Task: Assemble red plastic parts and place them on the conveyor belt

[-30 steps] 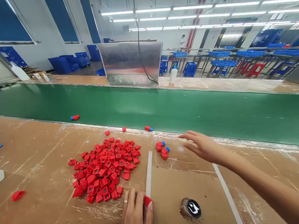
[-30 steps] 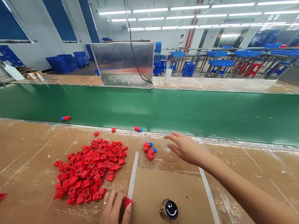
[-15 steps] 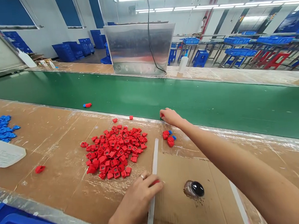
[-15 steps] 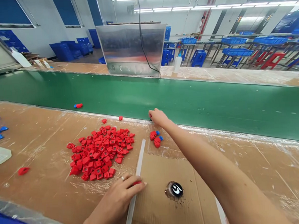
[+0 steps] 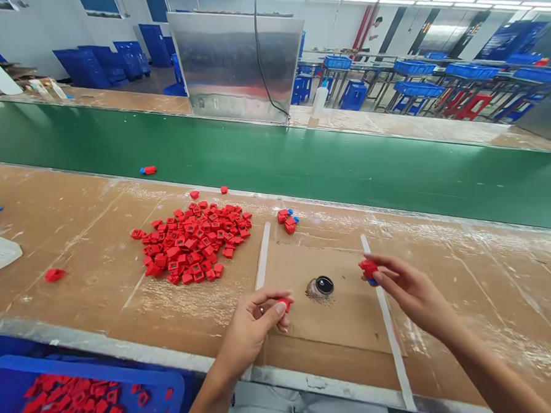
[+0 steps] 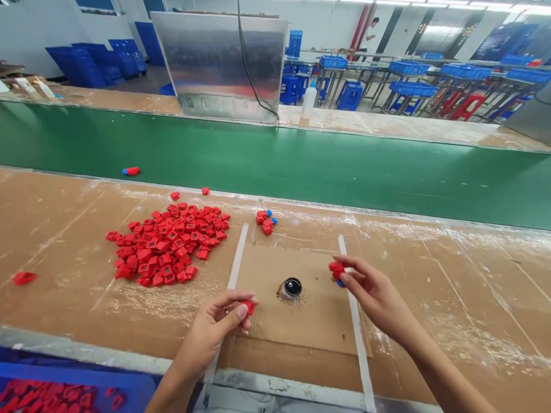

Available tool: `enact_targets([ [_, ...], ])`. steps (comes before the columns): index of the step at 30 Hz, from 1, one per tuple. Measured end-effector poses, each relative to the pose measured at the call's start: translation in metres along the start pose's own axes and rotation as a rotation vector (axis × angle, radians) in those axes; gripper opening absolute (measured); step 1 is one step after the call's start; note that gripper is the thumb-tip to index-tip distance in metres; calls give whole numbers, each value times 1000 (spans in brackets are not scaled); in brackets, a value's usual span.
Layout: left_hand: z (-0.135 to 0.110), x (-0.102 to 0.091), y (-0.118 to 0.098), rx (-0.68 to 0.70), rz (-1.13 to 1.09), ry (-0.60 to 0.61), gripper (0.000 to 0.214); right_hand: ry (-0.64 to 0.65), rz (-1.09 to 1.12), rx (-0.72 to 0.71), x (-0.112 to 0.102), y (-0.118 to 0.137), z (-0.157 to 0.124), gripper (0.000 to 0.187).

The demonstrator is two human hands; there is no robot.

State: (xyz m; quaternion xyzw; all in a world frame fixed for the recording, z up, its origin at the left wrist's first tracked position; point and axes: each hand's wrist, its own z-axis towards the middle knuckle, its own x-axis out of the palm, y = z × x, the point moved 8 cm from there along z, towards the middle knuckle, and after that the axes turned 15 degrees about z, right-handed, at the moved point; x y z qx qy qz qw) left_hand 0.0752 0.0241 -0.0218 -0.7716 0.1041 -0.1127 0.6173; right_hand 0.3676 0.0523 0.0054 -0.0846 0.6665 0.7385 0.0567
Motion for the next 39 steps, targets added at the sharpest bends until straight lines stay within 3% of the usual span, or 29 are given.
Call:
enact_targets([
  [3,0,13,10,-38,-131,5,26,-48,-12,71,-7,-9,-43,39],
  [7,2,29,14,-72,-116,65,33,-95,-21,75,-8,-7,-63,36],
  [13,6,42,15,-35,-54,89,33,-100,9,-38,6,8,-49,30],
  [16,6,43,21,-56,38,91,40,-62,-79,-88,17,21,-37,30],
  [23,2,34,27,-44,127,49,30,44,-368,-239,44,50,-25,26],
  [30,-1,37,27,-64,88,88,42,138,-513,-340,64,57,-25,29],
  [39,-5,38,26,-48,90,97,30,113,-537,-365,70,57,-24,25],
])
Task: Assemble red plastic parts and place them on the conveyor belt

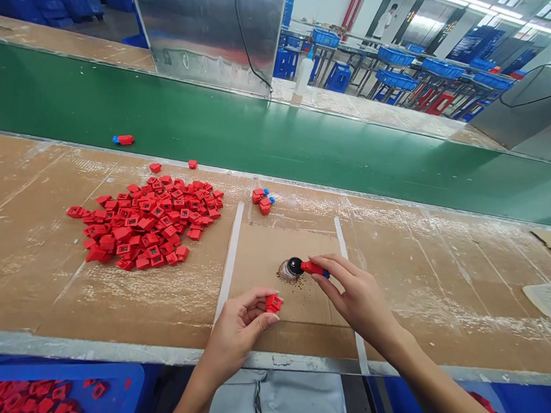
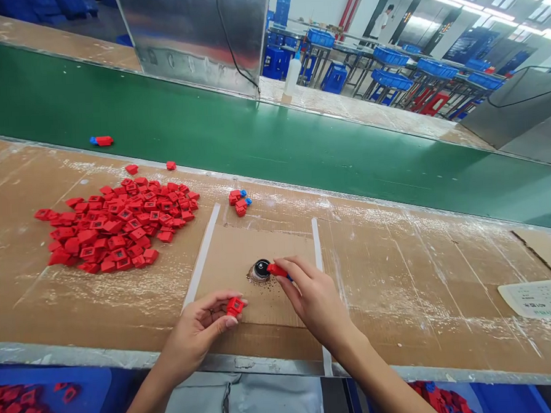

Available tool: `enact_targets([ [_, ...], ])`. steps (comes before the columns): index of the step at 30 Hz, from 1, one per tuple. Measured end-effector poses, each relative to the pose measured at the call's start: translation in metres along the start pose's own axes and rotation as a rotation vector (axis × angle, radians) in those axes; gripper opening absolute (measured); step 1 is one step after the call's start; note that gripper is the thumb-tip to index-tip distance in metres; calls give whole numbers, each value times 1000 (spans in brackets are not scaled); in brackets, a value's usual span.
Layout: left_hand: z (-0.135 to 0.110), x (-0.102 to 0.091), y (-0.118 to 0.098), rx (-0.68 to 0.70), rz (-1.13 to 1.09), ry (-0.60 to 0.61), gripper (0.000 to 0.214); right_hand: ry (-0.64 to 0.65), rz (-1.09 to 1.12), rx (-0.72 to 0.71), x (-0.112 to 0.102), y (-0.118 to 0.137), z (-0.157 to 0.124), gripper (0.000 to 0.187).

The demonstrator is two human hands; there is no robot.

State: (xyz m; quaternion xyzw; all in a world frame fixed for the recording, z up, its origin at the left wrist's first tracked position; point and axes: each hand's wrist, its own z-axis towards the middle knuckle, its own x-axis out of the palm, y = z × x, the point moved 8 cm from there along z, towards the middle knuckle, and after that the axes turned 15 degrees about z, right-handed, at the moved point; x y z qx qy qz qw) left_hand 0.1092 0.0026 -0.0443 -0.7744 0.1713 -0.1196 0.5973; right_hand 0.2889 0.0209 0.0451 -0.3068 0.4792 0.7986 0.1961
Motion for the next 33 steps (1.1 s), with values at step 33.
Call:
enact_targets([
  [33,-3,6,1,3,-71,46,22,27,-27,-26,4,5,2,20],
])
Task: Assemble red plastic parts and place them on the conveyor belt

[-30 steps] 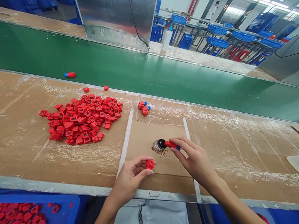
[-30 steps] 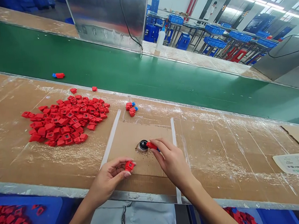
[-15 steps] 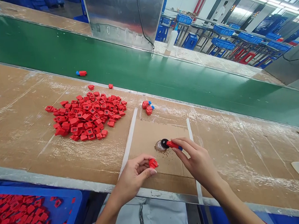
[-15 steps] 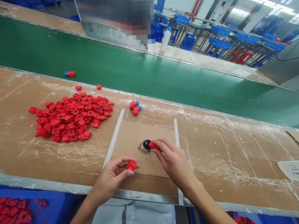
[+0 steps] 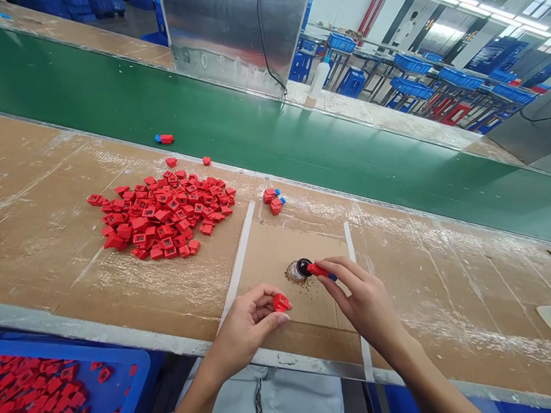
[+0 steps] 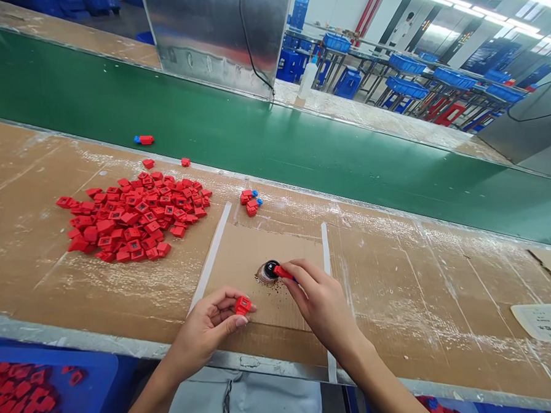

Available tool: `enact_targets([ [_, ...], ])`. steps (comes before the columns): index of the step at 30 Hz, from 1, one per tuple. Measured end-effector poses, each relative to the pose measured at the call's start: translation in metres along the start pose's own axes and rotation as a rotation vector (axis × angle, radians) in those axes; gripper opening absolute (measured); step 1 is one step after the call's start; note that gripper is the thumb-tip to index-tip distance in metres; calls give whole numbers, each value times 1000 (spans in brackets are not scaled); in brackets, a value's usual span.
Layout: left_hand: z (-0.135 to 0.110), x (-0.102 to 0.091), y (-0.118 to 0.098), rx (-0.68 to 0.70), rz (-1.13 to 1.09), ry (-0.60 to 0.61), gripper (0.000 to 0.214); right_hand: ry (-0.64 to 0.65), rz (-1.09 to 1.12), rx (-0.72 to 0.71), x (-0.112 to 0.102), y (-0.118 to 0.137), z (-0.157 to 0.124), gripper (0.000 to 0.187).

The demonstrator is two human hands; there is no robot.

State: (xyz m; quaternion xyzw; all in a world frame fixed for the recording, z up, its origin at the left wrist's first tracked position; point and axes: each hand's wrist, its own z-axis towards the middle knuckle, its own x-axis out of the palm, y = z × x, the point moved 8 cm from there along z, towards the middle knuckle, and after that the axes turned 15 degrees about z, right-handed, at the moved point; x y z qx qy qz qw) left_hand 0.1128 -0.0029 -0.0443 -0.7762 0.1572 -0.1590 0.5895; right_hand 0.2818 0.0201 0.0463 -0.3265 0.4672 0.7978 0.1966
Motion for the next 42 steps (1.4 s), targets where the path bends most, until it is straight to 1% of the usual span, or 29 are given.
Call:
enact_targets([
  [7,0,0,2,6,-24,-6,24,-23,-3,11,-5,-1,-5,19],
  [10,0,0,1,10,-60,12,23,-63,23,24,-10,-2,-6,19],
  [14,-2,4,-1,11,-149,94,26,-185,163,118,-18,-6,-13,26],
  [16,-3,4,-2,8,-160,103,28,-207,254,164,-16,-4,-19,29],
  [18,-3,4,-2,5,-148,88,27,-181,320,180,-9,4,-22,29],
  [20,-3,4,-2,4,-123,79,26,-128,355,162,-2,16,-24,25],
  [23,-2,5,-2,7,-82,70,25,-56,373,116,7,31,-24,21],
  [25,-1,5,-1,5,-62,64,24,-25,367,99,12,36,-24,21],
  [30,-2,6,-2,-2,-50,62,27,-2,361,98,19,35,-24,19],
  [35,-3,6,-3,-15,-54,61,29,-4,352,107,20,35,-24,18],
  [42,-4,8,-7,22,-32,72,25,37,337,70,24,40,-26,19],
])
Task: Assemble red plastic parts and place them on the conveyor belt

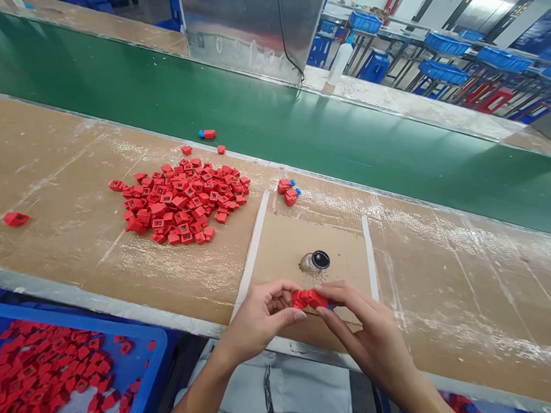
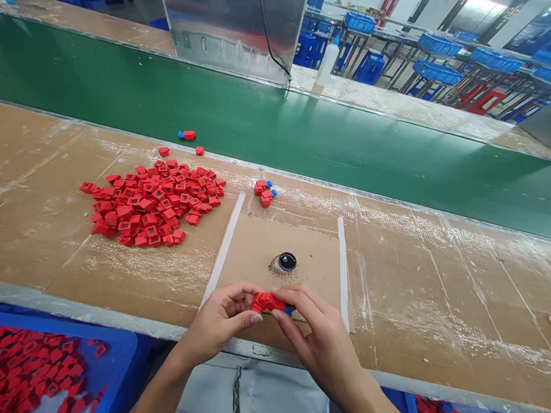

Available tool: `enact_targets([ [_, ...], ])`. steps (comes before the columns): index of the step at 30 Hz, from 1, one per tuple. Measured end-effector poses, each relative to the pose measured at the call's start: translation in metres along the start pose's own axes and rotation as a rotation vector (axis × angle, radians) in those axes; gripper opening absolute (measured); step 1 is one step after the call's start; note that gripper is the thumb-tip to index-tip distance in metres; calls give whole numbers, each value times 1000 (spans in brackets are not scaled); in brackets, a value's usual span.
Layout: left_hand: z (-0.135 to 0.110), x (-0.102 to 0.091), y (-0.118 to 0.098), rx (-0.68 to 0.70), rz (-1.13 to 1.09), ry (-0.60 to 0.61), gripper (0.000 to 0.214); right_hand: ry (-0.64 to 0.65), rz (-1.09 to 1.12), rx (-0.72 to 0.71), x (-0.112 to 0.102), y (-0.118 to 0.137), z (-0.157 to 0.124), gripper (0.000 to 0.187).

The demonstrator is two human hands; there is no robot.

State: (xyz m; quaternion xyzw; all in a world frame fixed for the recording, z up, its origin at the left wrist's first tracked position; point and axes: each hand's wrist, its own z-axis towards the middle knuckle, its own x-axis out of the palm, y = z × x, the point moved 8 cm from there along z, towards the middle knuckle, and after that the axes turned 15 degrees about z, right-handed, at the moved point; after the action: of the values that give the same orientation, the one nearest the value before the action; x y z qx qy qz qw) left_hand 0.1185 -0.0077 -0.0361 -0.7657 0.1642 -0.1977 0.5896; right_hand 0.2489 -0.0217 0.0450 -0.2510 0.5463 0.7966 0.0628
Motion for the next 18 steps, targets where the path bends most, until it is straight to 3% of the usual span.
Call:
enact_targets([
  [10,-1,0,4,-16,207,36,17,83,47,24,14,-9,-7,20],
  [18,0,-3,-3,22,318,-47,12,66,29,29,21,-11,-4,22],
])
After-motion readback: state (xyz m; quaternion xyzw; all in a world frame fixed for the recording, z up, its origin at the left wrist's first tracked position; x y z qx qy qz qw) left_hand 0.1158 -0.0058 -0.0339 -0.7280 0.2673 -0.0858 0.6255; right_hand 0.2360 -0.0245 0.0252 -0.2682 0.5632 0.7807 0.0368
